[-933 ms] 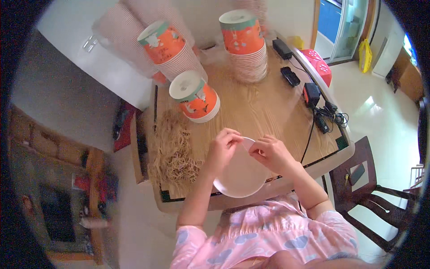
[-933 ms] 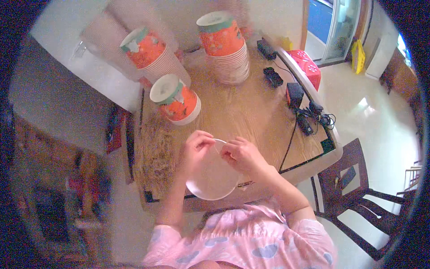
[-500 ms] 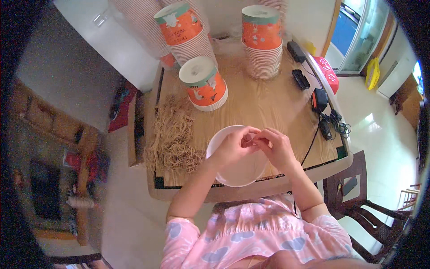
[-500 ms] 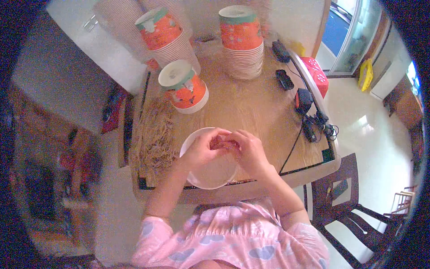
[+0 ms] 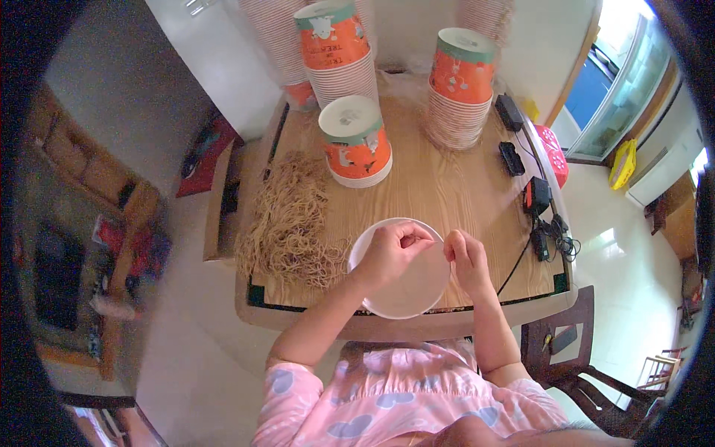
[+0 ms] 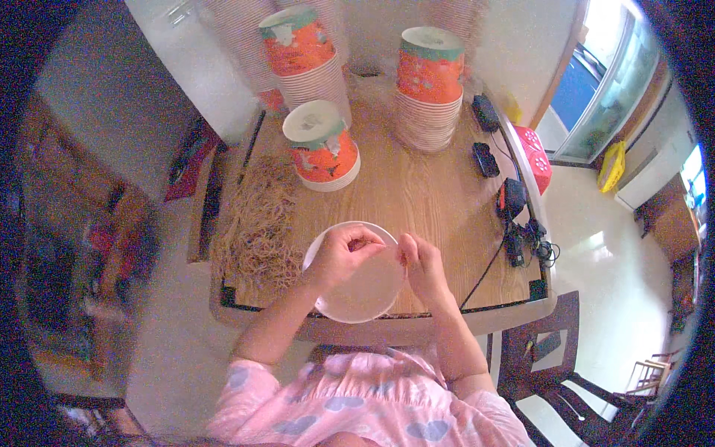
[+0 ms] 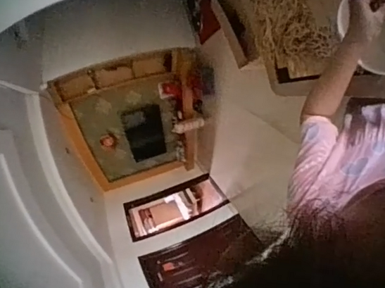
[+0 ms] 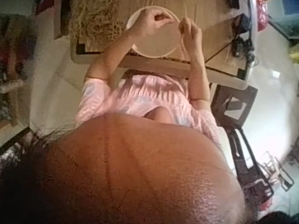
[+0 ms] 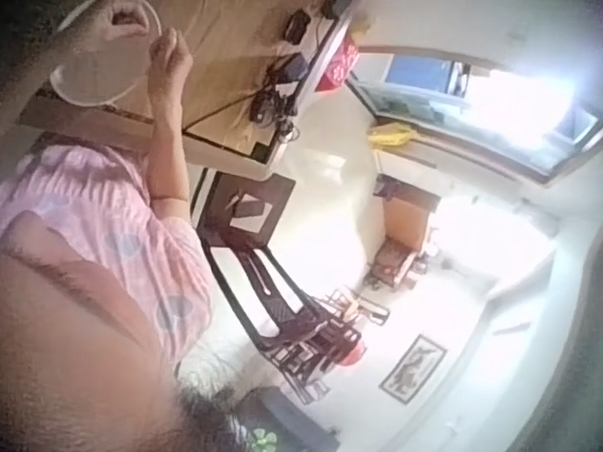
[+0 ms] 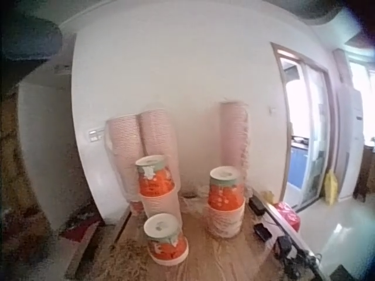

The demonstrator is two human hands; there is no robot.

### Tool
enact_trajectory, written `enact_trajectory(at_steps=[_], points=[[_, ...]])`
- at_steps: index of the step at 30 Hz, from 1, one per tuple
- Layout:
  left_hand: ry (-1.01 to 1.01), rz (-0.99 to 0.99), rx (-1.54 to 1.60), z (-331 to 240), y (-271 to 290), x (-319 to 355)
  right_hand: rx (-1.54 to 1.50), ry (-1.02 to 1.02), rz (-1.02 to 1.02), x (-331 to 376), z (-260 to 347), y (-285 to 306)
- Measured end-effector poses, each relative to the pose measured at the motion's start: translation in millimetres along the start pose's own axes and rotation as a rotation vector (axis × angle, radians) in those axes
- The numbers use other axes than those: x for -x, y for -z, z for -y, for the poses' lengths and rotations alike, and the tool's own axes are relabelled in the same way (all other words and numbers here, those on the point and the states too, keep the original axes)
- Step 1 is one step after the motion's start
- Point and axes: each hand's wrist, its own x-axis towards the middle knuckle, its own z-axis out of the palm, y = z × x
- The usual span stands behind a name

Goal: Thread and secure handles onto paper buckets.

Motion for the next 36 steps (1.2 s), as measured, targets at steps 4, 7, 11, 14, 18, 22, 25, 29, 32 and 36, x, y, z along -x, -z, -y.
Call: enact_trajectory(at_steps=[4,7,11,14,18,22,25,29,32,36], points=[[0.026,0.034,-0.022,3.2,2.6,-1.3,-0.071,0.168,-0.077,1.4,5.6,-8.1],[0.034,0.055,0.039,-0.2,2.1,-2.9,-0.044,0.243,-0.055,-2.4,-0.1,-5.4],[0.067,0.071,0.008,3.5,3.2,-4.9,0.191,0.377,-0.069,-5.4,-5.3,-0.7],[0.086,0.065,0.015,3.3,0.6,-5.3,0.158,0.362,-0.110,-4.1,-3.9,-3.5],[0.093,0.059,0.099,11.0,-1.6,-6.2,0.251,0.391,-0.098,-3.1,2.6,-2.2],[0.099,0.105,0.043,9.0,1.3,-8.2,0.293,0.523,-0.083,-4.6,-5.7,1.4],[0.110,0.084,0.078,6.2,1.6,-8.1,0.359,0.513,-0.088,-5.1,-2.1,1.1],[0.064,0.043,0.093,7.5,0.2,-7.9,0.360,0.522,-0.082,-7.9,-2.6,-2.3],[0.041,0.022,0.083,7.1,-0.5,-7.5,0.360,0.512,-0.072,-9.7,-3.9,-4.2],[-0.010,0.032,-0.067,8.9,-1.5,-7.3,0.323,0.453,-0.041,-9.4,-3.8,-4.5]])
